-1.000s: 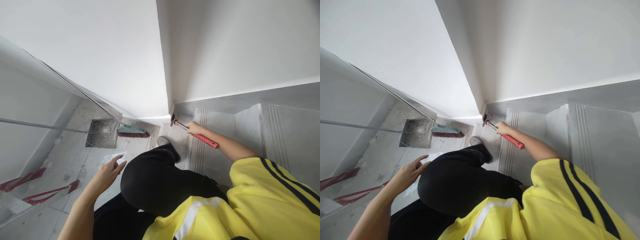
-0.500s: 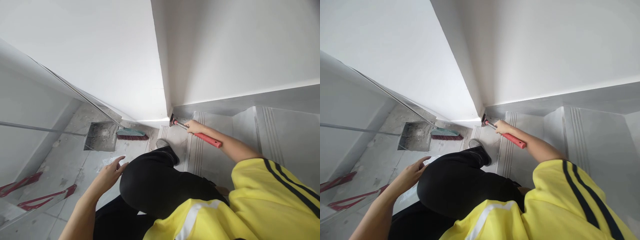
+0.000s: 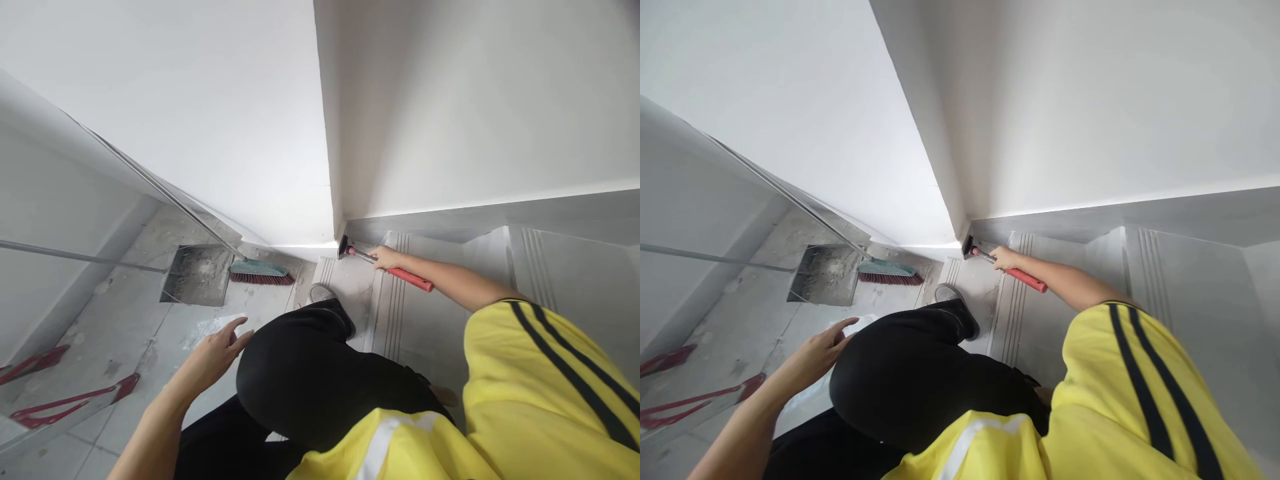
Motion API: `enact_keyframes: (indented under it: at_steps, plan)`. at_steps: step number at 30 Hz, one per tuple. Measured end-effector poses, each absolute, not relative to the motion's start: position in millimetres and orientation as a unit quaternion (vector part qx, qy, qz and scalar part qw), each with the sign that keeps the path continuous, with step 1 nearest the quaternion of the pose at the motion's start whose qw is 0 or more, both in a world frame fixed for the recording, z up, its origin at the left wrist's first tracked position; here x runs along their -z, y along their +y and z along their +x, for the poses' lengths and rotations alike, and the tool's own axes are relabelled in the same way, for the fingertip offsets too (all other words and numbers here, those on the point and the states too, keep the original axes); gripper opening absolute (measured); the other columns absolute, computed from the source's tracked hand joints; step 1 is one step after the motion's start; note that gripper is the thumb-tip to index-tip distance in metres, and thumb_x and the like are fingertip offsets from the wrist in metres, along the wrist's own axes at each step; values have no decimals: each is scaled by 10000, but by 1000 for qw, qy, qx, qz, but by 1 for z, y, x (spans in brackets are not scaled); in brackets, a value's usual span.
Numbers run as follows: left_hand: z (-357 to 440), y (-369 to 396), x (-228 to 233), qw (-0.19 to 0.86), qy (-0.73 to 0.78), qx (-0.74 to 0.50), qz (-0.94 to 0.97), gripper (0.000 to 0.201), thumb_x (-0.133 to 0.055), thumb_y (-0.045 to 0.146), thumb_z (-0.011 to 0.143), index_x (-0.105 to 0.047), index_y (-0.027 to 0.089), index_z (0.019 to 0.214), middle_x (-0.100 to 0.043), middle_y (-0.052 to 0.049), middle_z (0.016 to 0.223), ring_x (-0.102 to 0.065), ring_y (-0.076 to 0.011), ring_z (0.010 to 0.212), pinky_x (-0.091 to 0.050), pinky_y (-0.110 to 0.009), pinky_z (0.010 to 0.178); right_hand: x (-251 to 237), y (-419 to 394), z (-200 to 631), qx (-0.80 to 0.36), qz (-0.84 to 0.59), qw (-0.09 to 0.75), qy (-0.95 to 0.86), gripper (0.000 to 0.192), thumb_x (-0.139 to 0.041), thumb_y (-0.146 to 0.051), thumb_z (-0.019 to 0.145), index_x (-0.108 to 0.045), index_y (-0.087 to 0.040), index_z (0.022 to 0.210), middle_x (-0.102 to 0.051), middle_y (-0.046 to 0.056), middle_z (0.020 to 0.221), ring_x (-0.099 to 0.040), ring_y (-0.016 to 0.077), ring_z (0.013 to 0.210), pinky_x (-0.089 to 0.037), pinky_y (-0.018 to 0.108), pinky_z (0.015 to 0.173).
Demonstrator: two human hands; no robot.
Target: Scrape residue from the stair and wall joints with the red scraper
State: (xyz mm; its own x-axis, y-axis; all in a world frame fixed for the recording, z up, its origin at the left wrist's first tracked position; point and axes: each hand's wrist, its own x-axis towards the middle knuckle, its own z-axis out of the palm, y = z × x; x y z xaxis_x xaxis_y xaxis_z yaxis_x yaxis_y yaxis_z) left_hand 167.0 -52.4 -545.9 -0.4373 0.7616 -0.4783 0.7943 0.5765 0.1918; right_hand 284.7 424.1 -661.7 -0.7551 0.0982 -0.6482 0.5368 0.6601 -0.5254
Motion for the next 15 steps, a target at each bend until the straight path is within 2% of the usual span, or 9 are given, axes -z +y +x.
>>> enact_keyframes:
  at_steps: [5,10,13,15]
  plan:
    - [171,-60,555,274,842,27,464,517,-267,160,769,-632,201,1132,-622,-119,1138,-601,-199,755,-489,-326,724,666,432,283,362,184,305,862,362,-561,-122,650,-645,-136,1001,-608,-42,592,-586,113,509,-434,176,512]
    - [170,-56,553,272,843,24,463,519,-243,160,782,-647,218,1104,-592,-125,1193,-615,-213,784,-488,-342,718,690,422,265,295,173,339,876,281,-568,-114,700,-645,-93,970,-656,35,691,-621,130,587,-445,180,544]
    - [168,-50,547,282,852,2,442,470,-285,233,793,-637,220,1104,-648,-103,1049,-608,-207,769,-488,-325,727,690,415,251,217,198,408,864,296,-585,-114,720,-647,-55,1003,-675,102,745,-648,177,658,-475,219,586]
    - [169,-46,543,282,856,-10,433,446,-321,267,796,-622,226,1122,-659,-81,999,-601,-190,757,-484,-297,728,687,410,242,153,227,414,868,292,-606,-107,713,-664,-37,990,-679,164,821,-660,229,761,-489,253,638]
